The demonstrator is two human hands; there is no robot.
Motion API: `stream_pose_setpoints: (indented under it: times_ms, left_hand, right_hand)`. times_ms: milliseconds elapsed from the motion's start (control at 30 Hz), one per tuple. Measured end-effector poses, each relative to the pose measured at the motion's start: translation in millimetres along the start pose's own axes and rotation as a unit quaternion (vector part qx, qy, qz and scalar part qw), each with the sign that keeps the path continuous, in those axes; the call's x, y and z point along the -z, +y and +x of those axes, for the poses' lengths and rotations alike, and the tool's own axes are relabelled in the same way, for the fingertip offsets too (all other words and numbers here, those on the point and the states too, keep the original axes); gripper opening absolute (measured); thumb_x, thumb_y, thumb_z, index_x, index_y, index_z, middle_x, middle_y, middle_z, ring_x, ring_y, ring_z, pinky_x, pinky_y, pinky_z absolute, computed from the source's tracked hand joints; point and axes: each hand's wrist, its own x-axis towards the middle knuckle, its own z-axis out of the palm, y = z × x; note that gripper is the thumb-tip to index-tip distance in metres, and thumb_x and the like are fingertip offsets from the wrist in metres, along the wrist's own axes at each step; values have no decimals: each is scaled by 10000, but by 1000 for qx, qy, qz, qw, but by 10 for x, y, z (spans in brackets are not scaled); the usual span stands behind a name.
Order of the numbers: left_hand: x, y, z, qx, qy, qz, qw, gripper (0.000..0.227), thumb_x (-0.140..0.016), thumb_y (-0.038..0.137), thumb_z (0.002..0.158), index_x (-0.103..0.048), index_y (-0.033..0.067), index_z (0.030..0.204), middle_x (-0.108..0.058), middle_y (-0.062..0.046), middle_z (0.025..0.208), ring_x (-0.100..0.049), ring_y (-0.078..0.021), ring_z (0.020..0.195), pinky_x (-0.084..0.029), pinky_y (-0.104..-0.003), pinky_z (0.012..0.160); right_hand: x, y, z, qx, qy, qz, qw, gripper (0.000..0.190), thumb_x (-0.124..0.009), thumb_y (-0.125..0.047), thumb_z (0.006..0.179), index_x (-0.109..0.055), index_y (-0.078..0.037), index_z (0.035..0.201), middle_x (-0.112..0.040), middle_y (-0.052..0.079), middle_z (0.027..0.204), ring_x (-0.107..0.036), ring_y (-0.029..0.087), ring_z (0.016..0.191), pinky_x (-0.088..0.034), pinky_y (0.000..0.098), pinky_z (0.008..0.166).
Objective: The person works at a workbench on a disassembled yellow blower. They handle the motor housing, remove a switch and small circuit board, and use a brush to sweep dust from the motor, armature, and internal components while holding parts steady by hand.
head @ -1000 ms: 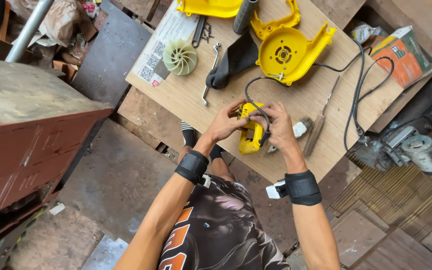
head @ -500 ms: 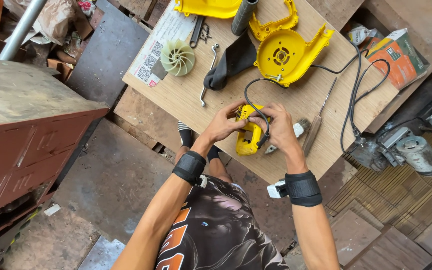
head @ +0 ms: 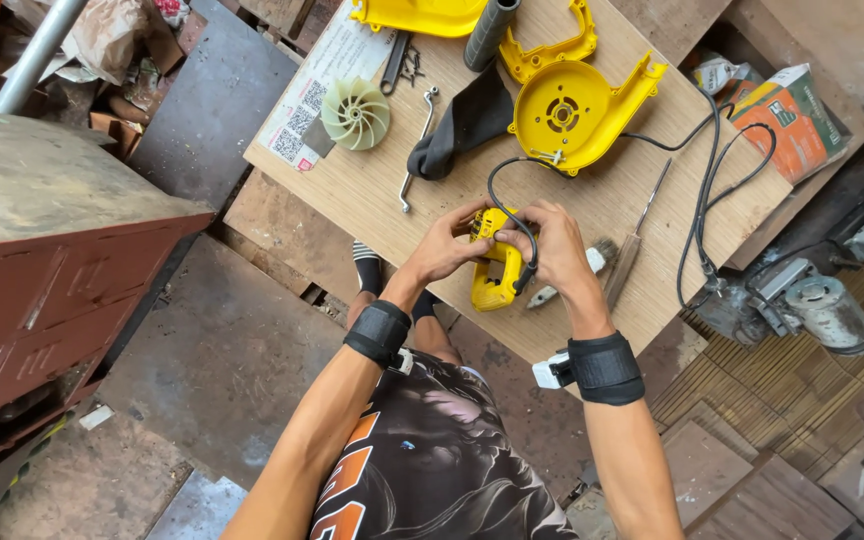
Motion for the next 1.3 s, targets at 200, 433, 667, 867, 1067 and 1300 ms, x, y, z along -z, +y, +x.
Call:
stream_pose_setpoints:
  times_ms: [200,433,667,867,1067,1300]
  left_hand:
    - [-35,128,-52,-1,-7,28,1000,730,-749,151,842,-489,78,1521,-605,-157,1377,-597,-264,1271,-665,-386,844]
    - [1,14,-35,-13,-9,47,999,773,-766,170,813,-459,62,1514,-570,-132,1427,-556,-261,1328,-641,-400,911]
    - [-25,50,-65,-46,6,138,989,782,-801,224,794,-509,41,1496,-637,-165,1415,-593,-290,1338,-487,-388,1110]
    - [-5,-46,-90,-44,-1,153,987,733,-781,239,813,-535,41,1475,-643,-180,1424,-591,-263,1354,-466,-358,1130]
    - [-60,49,-140,-77,-9,156,985,649,-777,229,831,-604,85,1440,-595,-207,1493,-489,-289,1462,-407,-379,1185]
    - [-93,98,-146,-69,-10,203,977,668,-797,204,793,-616,100,1428,-607,-211,1464,-432,-303,1502,-364,-389,1211]
  right_hand:
    - [105,-108,79,-84,-47,10,995,508,-886,-321,725,-705,-4,1078,-695,148,939,-624,303,826,-513,433,760]
    - [-9,162,81,5,-117,24,993,569,-764,-273,878,-607,12,1344,-644,229,1249,-602,387,1171,-467,471,1030]
    - [3,106,77,-30,-134,-9,991,549,-762,-247,856,-593,-5,1318,-616,215,1275,-534,412,1228,-412,496,1064]
    - [-56,212,84,-39,-147,-11,988,501,-757,-277,849,-602,-19,1249,-637,215,1226,-578,408,1177,-454,492,1033]
    - [44,173,-9,-45,-150,48,986,529,-738,-303,886,-555,-16,1292,-633,239,1233,-599,403,1182,-467,487,1013]
    - [-45,265,-96,-44,-149,33,987,572,-736,-317,909,-493,-25,1337,-586,272,1255,-549,422,1204,-441,504,1043]
